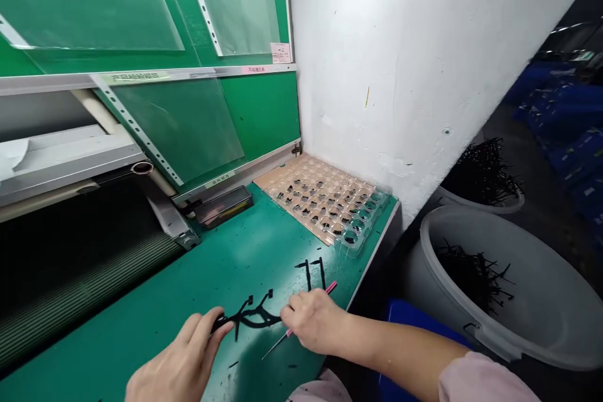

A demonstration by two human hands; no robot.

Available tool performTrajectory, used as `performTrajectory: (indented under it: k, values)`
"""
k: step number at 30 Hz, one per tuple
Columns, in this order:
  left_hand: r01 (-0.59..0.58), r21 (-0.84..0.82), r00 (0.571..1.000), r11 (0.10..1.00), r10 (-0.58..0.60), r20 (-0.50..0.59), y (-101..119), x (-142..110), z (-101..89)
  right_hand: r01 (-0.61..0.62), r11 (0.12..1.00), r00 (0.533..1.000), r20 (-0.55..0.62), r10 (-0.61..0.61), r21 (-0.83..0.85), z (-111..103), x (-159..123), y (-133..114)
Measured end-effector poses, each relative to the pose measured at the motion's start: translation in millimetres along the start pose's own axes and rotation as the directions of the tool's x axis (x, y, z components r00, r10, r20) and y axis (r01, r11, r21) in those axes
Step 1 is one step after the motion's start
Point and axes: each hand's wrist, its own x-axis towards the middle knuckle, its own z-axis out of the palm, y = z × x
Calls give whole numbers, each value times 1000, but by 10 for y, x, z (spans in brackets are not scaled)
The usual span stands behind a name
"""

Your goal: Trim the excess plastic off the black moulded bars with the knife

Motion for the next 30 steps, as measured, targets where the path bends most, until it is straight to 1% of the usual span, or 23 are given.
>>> performTrajectory:
  k: [1,3,5,6,7,8,10,12,14,16,17,19,21,25,27,30]
  values:
    - [-54,86,998,995,57,-30,82,60,22,-49,999,999,-4,49,4,-6,-57,20]
    - [-150,220,979,964,176,-100,193,165,86,-129,992,992,-14,129,16,-26,-154,23]
    - [-207,245,957,947,248,-153,226,257,168,-172,984,985,-17,173,40,-50,-225,-13]
    - [-232,225,953,946,267,-143,219,300,209,-181,982,983,-16,183,55,-59,-249,-37]
    - [-248,191,957,950,271,-106,200,341,244,-187,980,982,-13,188,68,-66,-267,-58]
    - [-255,146,964,956,263,-39,174,379,268,-191,978,981,-7,192,80,-68,-279,-72]
    - [-237,55,964,970,227,139,120,439,274,-207,974,978,4,208,93,-63,-286,-72]
    - [-203,-1,934,979,194,301,77,469,229,-230,969,973,17,229,95,-48,-272,-44]
    - [-178,-19,890,984,169,423,53,464,165,-241,966,970,34,239,94,-29,-237,-15]
    - [-171,-17,859,985,157,487,45,429,119,-230,969,972,62,225,93,-14,-188,-13]
    - [-174,-4,853,985,153,499,46,403,107,-219,971,974,82,212,93,-10,-163,-24]
    - [-198,52,856,979,147,495,58,343,106,-199,976,974,126,186,93,-7,-122,-60]
    - [-242,122,869,963,159,468,77,287,125,-190,978,971,162,173,90,-13,-97,-95]
    - [-305,210,896,929,205,395,117,242,180,-199,976,967,178,181,85,-50,-95,-134]
    - [-298,216,909,930,207,362,127,259,205,-210,973,967,163,193,93,-70,-106,-150]
    - [-230,178,932,957,165,322,125,323,226,-242,963,966,120,228,117,-82,-118,-180]
